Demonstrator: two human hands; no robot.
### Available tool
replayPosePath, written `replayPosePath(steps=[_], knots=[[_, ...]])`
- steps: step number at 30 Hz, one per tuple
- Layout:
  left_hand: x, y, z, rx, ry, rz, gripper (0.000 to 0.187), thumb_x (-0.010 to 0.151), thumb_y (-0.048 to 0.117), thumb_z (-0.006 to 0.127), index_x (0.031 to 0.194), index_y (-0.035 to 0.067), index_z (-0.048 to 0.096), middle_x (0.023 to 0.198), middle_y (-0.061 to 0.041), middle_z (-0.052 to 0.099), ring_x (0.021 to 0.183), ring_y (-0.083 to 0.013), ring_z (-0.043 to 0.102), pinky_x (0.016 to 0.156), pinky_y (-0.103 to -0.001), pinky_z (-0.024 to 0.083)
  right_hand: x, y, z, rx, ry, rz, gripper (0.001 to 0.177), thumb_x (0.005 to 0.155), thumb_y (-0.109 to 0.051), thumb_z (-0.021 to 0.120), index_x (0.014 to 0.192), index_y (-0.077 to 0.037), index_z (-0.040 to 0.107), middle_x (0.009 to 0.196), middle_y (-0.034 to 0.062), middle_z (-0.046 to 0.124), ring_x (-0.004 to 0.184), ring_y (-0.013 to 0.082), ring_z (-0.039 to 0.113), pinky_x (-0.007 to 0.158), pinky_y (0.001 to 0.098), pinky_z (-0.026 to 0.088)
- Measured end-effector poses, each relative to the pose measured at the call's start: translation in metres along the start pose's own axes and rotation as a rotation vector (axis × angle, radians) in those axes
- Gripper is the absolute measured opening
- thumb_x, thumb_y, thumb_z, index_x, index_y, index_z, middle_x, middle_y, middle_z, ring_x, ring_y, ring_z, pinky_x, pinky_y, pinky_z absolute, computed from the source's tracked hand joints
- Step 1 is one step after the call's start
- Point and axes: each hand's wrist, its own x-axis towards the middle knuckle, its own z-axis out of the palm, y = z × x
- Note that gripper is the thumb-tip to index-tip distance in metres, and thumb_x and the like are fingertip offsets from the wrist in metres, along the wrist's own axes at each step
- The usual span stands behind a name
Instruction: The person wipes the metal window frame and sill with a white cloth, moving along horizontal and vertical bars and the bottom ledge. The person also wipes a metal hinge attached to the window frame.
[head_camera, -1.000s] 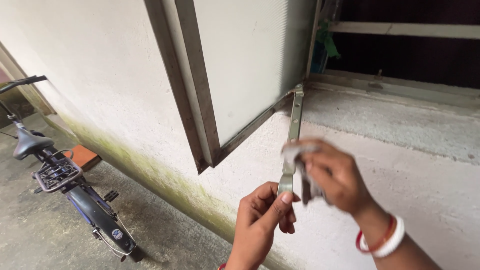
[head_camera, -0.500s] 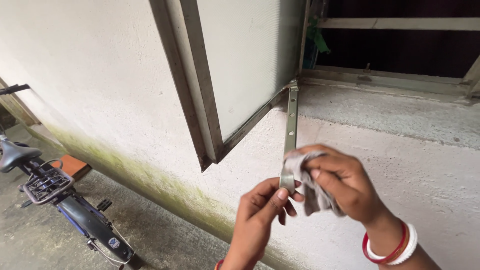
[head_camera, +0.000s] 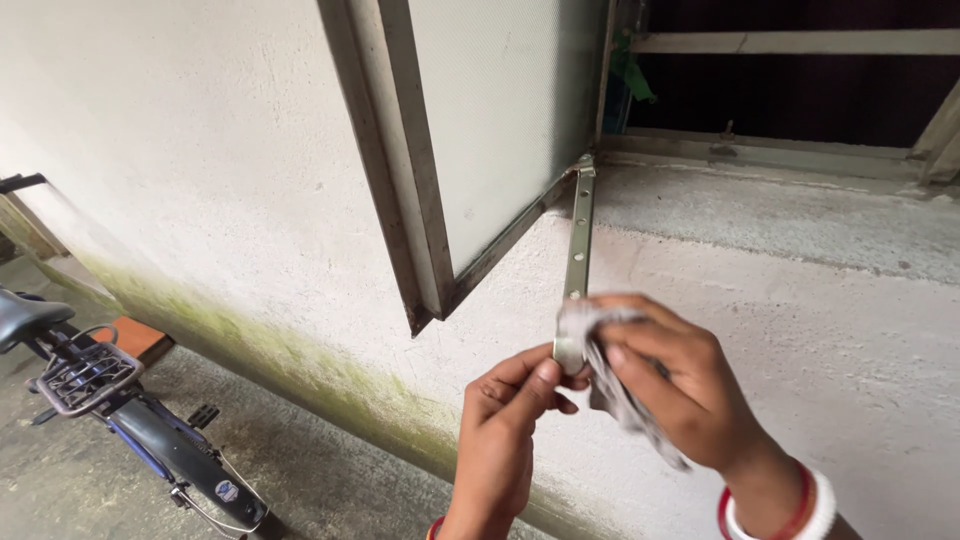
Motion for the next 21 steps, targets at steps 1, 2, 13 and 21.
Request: replayPosePath(steps=[1, 2, 13, 21], knots=[[-0.002, 0.001, 0.000, -0.015, -0.007, 0.016, 0.035, 0.100, 0.018, 0.058, 0.120, -0.006, 0.073, 0.100, -0.013, 0.078, 0.088, -0.0171, 0.068, 0.080, -0.032, 0.053, 0.003, 0.003, 0.005, -0.080, 0.032, 0.005, 0.029, 0.098, -0.009, 0.052, 0.115, 0.007, 0.070, 0.124, 0.0179, 0.070, 0.066, 0.0077, 0.074, 0.053, 0.0204, 0.061], [-0.006, 0.001, 0.002, -0.063, 0.000, 0.002, 0.041, 0.102, 0.023, 0.052, 0.123, -0.007, 0.072, 0.104, -0.014, 0.076, 0.093, -0.0180, 0.067, 0.084, -0.033, 0.052, 0.004, 0.004, 0.009, -0.161, 0.063, 0.009, 0.027, 0.098, -0.008, 0.052, 0.115, 0.006, 0.069, 0.125, 0.0177, 0.069, 0.068, 0.0072, 0.075, 0.056, 0.0208, 0.060], [-0.015, 0.009, 0.006, -0.261, 0.055, -0.122, 0.073, 0.103, 0.051, 0.024, 0.131, -0.005, 0.062, 0.122, -0.016, 0.070, 0.119, -0.0223, 0.062, 0.105, -0.038, 0.045, -0.020, 0.002, 0.016, -0.328, 0.043, -0.441, 0.016, 0.092, -0.003, 0.055, 0.084, -0.009, 0.067, 0.127, 0.0135, 0.069, 0.075, 0.0067, 0.068, 0.061, 0.0216, 0.056], [-0.018, 0.006, 0.004, -0.156, 0.015, -0.034, 0.065, 0.105, 0.045, 0.031, 0.130, -0.005, 0.064, 0.115, -0.013, 0.070, 0.109, -0.0207, 0.062, 0.096, -0.037, 0.047, -0.012, 0.007, 0.009, -0.292, -0.027, -0.323, 0.024, 0.092, -0.001, 0.052, 0.099, 0.004, 0.074, 0.130, 0.0198, 0.068, 0.078, 0.0134, 0.075, 0.061, 0.0228, 0.060]])
